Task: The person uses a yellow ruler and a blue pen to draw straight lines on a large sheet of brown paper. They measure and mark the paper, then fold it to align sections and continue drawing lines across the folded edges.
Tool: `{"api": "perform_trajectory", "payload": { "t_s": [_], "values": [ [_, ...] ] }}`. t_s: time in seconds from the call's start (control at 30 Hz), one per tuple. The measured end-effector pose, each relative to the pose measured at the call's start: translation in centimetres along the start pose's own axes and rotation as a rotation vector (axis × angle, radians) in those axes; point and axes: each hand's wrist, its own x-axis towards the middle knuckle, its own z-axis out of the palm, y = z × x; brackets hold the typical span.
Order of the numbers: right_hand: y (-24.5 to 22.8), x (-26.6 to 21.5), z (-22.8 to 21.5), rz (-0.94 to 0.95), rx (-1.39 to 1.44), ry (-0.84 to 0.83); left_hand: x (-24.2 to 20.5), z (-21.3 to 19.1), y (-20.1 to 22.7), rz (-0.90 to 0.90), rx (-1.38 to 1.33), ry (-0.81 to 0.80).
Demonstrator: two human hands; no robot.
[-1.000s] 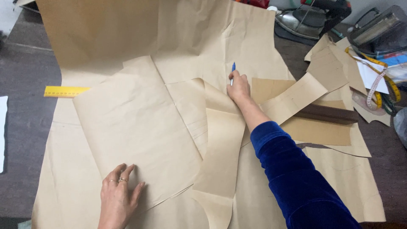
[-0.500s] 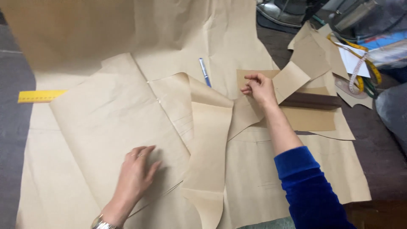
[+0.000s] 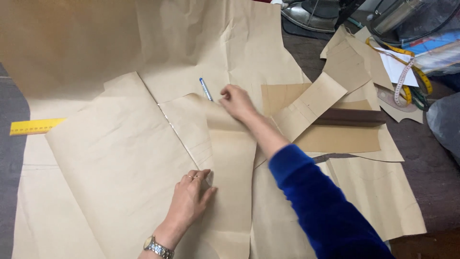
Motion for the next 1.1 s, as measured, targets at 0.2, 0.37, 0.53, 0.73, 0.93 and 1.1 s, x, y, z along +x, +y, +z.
{"api": "perform_trajectory", "payload": {
  "t_s": [0.2, 0.37, 0.53, 0.73, 0.93, 1.1],
  "values": [
    [-5.2, 1.5, 2.5, 0.114, -0.103, -0.162, -0.2, 1.0, -1.1, 0.026, 0.063, -0.015],
    [-5.2, 2.2, 2.2, 0.198, -0.133, -0.207, -0.1, -0.1, 0.9, -0.07, -0.007, -0.111],
    [-1.7, 1.8, -5.2, 0.022, 0.147, 0.004, 0.8, -0.6, 3.1, -0.225, -0.385, -0.184],
    [-0.9, -9.7, -19.0, 0.272, 0.587, 0.137, 3.0, -2.0, 7.4, -0.624, -0.91, -0.291],
    [7.4, -22.0, -21.2, 0.373, 0.706, 0.278, 10.3, -1.7, 9.7, -0.316, -1.115, -0.552],
    [9.3, -27.3, -18.8, 0.503, 0.998, 0.357, 20.4, -4.4, 17.2, -0.109, -1.722, -0.515]
  ]
}}
